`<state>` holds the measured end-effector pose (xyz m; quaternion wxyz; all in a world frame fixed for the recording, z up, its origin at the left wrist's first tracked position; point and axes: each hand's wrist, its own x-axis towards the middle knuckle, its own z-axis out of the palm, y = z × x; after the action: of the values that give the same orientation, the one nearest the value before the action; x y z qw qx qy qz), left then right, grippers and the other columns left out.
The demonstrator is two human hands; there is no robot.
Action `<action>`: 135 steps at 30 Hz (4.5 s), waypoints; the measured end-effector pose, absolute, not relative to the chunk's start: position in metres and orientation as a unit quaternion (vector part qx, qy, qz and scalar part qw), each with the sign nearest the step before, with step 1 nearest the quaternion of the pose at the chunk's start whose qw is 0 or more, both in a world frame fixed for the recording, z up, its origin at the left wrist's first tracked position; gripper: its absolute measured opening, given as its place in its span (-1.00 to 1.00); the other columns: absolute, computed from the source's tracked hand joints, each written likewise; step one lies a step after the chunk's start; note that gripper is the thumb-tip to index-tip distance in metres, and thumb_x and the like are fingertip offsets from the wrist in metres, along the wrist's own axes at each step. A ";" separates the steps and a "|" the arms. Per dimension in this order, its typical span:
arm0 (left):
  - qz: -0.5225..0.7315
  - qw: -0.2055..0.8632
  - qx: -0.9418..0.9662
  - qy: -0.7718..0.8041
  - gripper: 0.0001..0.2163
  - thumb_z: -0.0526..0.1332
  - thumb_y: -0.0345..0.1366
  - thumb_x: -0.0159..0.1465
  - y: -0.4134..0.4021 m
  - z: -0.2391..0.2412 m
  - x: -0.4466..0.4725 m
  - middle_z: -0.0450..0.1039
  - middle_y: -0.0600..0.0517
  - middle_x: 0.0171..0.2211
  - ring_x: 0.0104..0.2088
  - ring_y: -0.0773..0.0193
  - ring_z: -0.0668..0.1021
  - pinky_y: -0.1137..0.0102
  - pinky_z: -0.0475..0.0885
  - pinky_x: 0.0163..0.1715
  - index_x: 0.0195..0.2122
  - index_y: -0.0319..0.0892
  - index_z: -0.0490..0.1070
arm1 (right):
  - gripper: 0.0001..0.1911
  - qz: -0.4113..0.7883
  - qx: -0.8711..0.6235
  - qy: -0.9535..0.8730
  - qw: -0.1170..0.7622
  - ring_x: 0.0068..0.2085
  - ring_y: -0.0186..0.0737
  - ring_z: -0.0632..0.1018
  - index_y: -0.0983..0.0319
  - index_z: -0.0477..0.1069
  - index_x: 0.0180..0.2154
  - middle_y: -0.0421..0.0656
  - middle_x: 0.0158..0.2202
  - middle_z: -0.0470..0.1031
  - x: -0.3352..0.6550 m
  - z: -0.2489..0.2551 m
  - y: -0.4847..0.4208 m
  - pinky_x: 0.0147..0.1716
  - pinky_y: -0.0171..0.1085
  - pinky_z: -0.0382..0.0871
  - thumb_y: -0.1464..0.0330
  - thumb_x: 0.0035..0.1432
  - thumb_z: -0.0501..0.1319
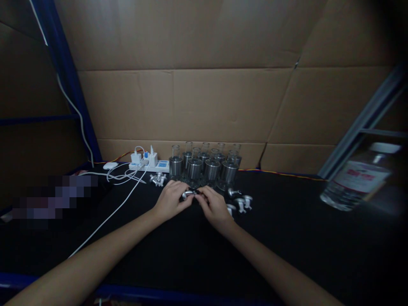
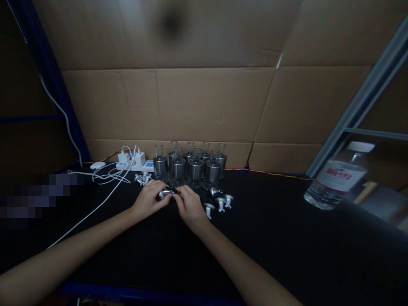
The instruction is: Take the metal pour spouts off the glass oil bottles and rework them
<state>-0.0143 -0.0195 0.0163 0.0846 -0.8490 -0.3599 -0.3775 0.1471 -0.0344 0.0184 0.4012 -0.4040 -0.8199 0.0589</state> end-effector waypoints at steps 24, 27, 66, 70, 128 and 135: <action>-0.227 0.239 -0.891 -0.312 -0.85 0.05 -0.23 0.14 -0.033 0.018 -0.010 0.34 0.00 -0.49 -0.39 0.20 0.31 0.29 0.10 -0.38 -0.45 -0.22 0.21 | -0.81 -0.195 -0.518 -0.825 0.117 -0.48 -0.24 0.50 0.29 0.23 -0.41 -0.09 -0.48 0.43 0.134 0.019 -0.052 -0.60 -0.39 0.18 0.39 0.15 -0.09; -0.224 0.240 -0.892 -0.310 -0.85 0.05 -0.23 0.15 -0.033 0.018 -0.011 0.34 0.00 -0.48 -0.38 0.20 0.31 0.29 0.10 -0.38 -0.44 -0.22 0.21 | -0.82 -0.183 -0.518 -0.827 0.117 -0.47 -0.24 0.50 0.30 0.23 -0.40 -0.08 -0.47 0.44 0.134 0.018 -0.051 -0.58 -0.38 0.20 0.40 0.15 -0.08; -0.424 -0.052 -0.799 -0.423 -0.88 0.07 -0.27 0.14 -0.011 0.010 -0.017 0.33 0.11 -0.53 -0.47 0.35 0.40 0.48 0.24 -0.41 -0.47 -0.20 0.27 | -0.76 -0.158 -0.439 -0.840 0.278 -0.29 -0.23 0.38 0.27 0.34 -0.18 -0.12 -0.34 0.43 0.148 0.017 -0.032 -0.32 -0.25 0.19 0.43 0.11 0.00; -0.454 -0.088 -0.799 -0.384 -0.88 0.07 -0.29 0.14 -0.015 0.013 -0.016 0.31 0.11 -0.53 -0.49 0.39 0.38 0.51 0.24 -0.44 -0.47 -0.21 0.28 | -0.78 -0.147 -0.388 -0.864 0.286 -0.33 -0.28 0.38 0.23 0.37 -0.22 -0.15 -0.37 0.45 0.148 0.015 -0.032 -0.36 -0.28 0.13 0.45 0.10 0.02; -0.362 -0.093 -0.845 -0.383 -0.78 0.10 -0.27 0.13 -0.013 0.009 -0.016 0.43 0.01 -0.28 -0.26 0.26 0.45 0.38 0.29 -0.20 -0.19 -0.16 0.34 | -0.93 -0.004 -0.476 -0.745 0.468 -0.51 -0.33 0.31 0.21 0.12 -0.55 -0.25 -0.58 0.22 0.165 0.025 -0.022 -0.50 -0.34 0.15 0.48 -0.11 0.00; -0.371 -0.053 -0.848 -0.375 -0.86 0.09 -0.28 0.14 -0.017 0.012 -0.015 0.43 0.06 -0.34 -0.30 0.29 0.45 0.39 0.26 -0.22 -0.29 -0.16 0.34 | -0.92 0.006 -0.469 -0.757 0.455 -0.51 -0.33 0.30 0.21 0.10 -0.55 -0.26 -0.57 0.21 0.165 0.021 -0.020 -0.51 -0.35 0.13 0.47 -0.11 0.01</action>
<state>-0.0152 -0.0167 0.0124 -0.0531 -0.8478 -0.3753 -0.3710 0.1646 -0.0201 0.0213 0.4554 -0.4693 -0.7565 0.0058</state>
